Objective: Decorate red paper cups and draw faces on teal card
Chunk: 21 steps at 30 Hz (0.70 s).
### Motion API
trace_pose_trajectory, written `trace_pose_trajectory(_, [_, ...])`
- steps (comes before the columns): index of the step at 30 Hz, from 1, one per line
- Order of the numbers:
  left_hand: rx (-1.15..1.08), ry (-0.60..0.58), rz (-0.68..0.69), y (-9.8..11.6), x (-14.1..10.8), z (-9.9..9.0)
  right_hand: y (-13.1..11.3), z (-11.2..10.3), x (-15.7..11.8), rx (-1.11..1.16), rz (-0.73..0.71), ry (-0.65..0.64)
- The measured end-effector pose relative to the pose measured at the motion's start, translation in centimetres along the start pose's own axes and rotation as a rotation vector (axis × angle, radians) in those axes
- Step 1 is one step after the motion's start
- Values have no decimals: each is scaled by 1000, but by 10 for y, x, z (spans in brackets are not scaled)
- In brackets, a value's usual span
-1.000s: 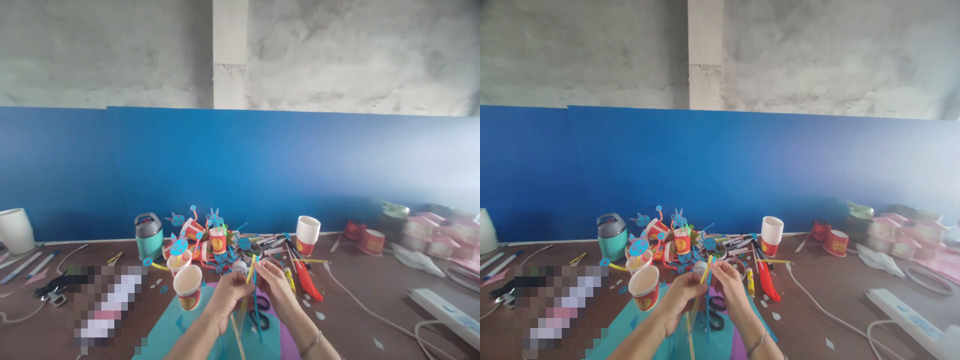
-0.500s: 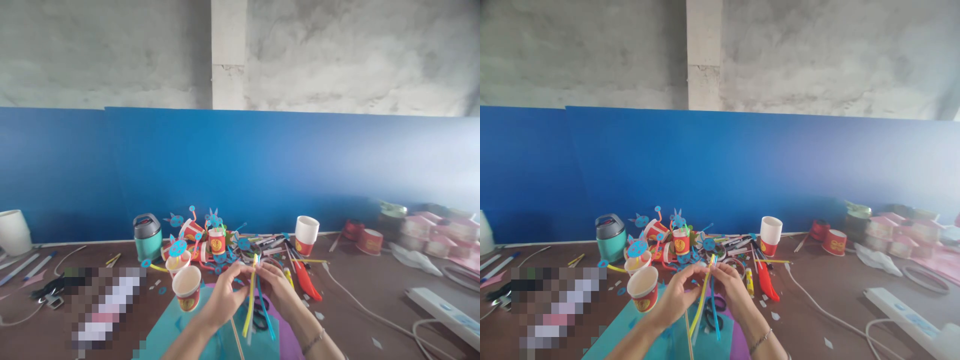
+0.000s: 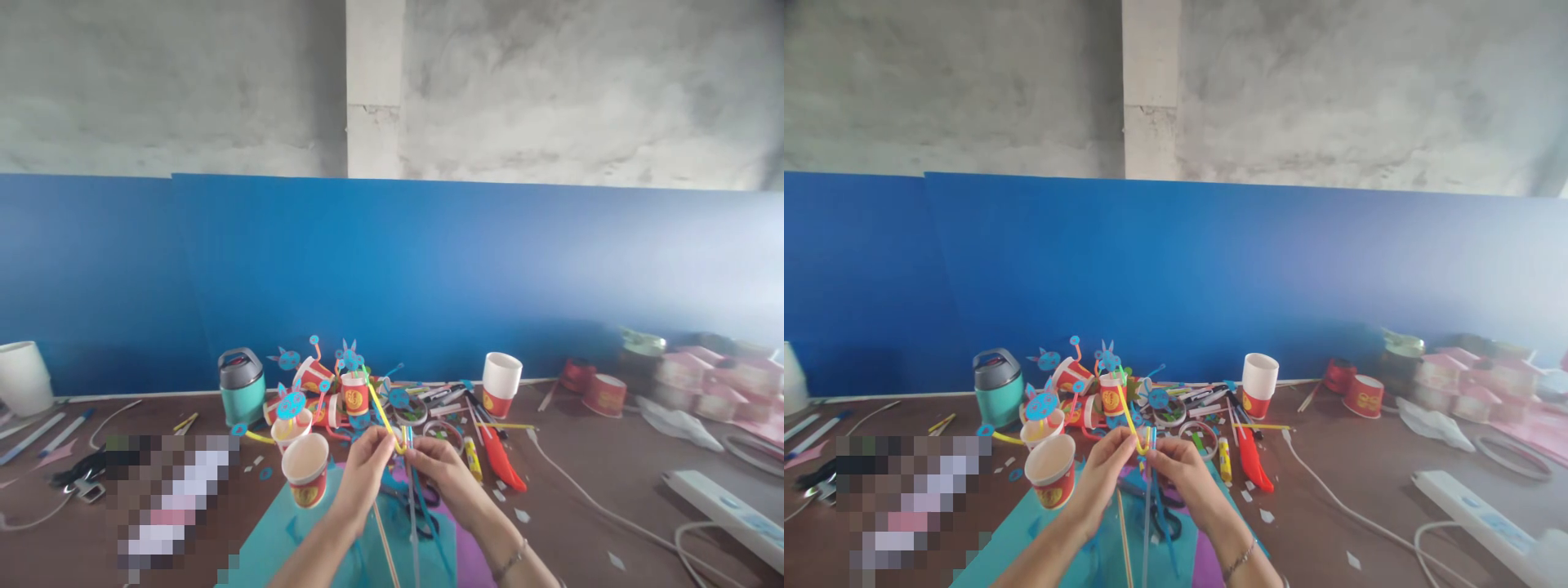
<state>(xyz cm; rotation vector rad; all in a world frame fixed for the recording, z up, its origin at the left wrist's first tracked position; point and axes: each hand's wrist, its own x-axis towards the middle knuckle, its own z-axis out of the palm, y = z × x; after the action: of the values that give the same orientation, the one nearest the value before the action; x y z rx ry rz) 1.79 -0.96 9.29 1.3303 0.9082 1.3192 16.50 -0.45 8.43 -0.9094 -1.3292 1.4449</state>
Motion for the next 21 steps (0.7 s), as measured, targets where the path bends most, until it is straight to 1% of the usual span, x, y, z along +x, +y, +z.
trace_pose_trajectory(3, [-42,30,-115,-1,0,0,-1,0,0,-117,-46,-10])
trace_pose_trajectory(6, [10,82,-107,-1,-2,1,-2,0,0,-205,-55,-28])
trace_pose_trajectory(8, [17,78,-81,-2,-3,3,-3,0,0,-231,-55,-35])
trace_pose_trajectory(12, [-29,-43,-71,-4,-2,4,-1,1,0,-254,-39,-24])
trace_pose_trajectory(14, [-84,-27,-92,-5,0,3,2,0,1,-249,-9,-40])
trace_pose_trajectory(17, [-195,39,-118,-5,2,1,8,-2,5,-234,21,-62])
trace_pose_trajectory(19, [-242,54,-122,-4,3,-1,11,-5,8,-224,27,-28])
trace_pose_trajectory(21, [-255,62,-142,-2,3,-2,10,-10,9,-157,30,29])
